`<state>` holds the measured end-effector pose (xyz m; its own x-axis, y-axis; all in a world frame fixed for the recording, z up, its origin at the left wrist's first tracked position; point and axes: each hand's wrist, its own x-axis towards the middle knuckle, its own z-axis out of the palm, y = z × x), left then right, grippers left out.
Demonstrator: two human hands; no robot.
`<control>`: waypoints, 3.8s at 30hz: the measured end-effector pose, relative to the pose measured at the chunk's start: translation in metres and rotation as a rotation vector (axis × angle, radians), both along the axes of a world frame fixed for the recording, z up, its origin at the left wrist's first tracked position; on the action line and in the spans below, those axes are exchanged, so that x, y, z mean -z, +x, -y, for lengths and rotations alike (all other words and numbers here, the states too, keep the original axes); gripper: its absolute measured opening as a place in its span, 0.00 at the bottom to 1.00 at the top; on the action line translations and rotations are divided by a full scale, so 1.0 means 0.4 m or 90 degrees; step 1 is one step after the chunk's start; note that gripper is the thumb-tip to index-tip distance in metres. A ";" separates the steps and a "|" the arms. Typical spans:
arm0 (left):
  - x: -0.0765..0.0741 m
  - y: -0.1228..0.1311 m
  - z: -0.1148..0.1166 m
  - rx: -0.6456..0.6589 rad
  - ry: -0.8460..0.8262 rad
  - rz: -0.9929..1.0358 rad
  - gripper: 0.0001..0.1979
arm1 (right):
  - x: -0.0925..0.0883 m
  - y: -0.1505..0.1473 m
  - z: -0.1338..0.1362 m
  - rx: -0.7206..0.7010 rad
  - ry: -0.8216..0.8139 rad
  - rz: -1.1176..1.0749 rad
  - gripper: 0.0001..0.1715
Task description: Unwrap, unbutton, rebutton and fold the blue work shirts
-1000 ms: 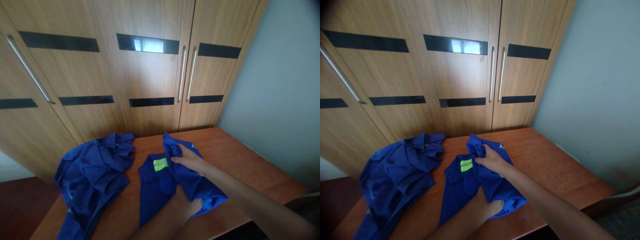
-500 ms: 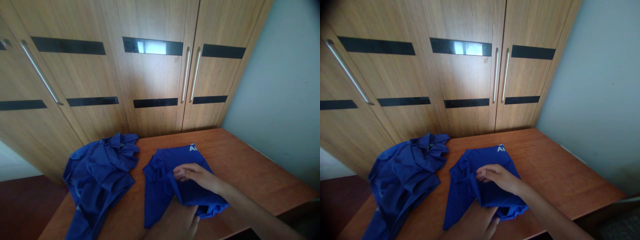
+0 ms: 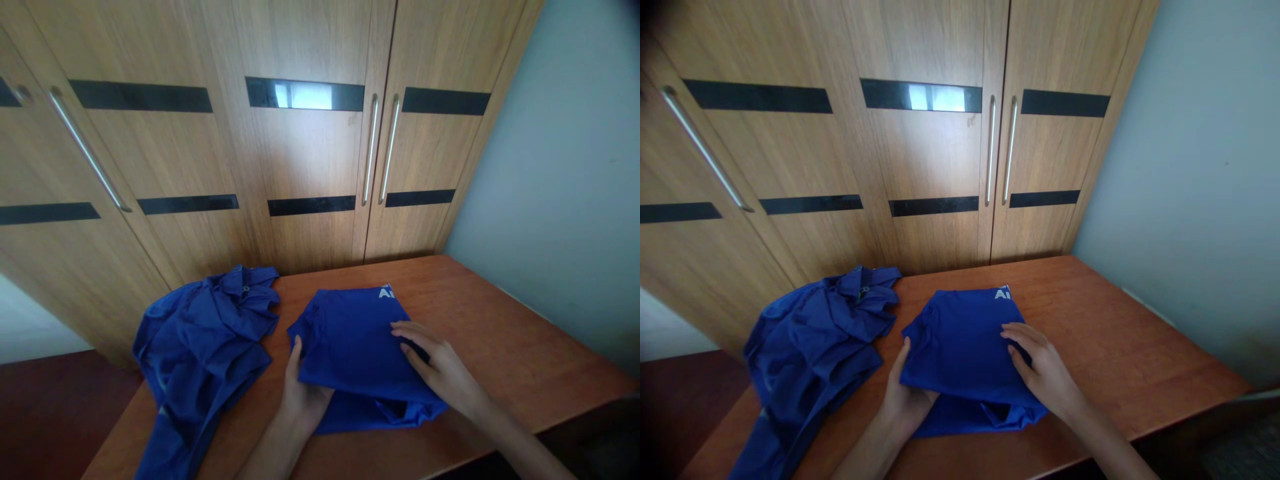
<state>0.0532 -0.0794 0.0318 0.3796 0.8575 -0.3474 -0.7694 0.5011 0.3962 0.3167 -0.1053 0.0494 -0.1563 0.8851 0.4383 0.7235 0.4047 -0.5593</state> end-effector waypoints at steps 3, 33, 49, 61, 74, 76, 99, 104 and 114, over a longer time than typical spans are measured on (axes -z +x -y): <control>-0.031 -0.009 -0.011 0.075 0.026 0.011 0.24 | 0.005 0.011 0.025 0.005 -0.009 0.029 0.18; -0.173 0.085 -0.077 0.025 0.117 -0.211 0.13 | 0.126 -0.077 0.117 0.436 -0.015 -0.165 0.35; -0.155 0.072 -0.075 0.025 0.096 -0.237 0.12 | 0.092 0.003 0.126 0.274 -0.091 -0.173 0.41; -0.165 0.019 -0.039 0.015 0.080 -0.265 0.16 | 0.122 0.037 0.153 0.227 -0.061 -0.072 0.33; -0.033 -0.073 0.065 0.063 0.034 -0.299 0.19 | 0.188 0.053 0.151 0.159 -0.047 0.006 0.39; -0.040 -0.055 0.067 0.063 0.036 -0.289 0.20 | 0.184 0.049 0.148 0.182 -0.054 -0.007 0.39; -0.021 0.025 -0.064 0.040 0.858 -1.467 0.35 | 0.050 -0.049 -0.141 -0.003 -0.004 0.342 0.35; 0.042 -0.004 -0.068 0.075 0.846 -1.473 0.36 | 0.099 -0.042 -0.142 0.008 -0.009 0.416 0.36; 0.059 -0.048 -0.049 0.030 0.798 -1.498 0.38 | 0.098 -0.038 -0.146 0.022 -0.023 0.439 0.35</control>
<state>0.0341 -0.0598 0.0084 0.3647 0.8786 0.3083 0.9137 -0.4015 0.0633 0.3014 -0.0469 0.0100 -0.3604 0.9066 0.2195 0.9308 0.3650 0.0204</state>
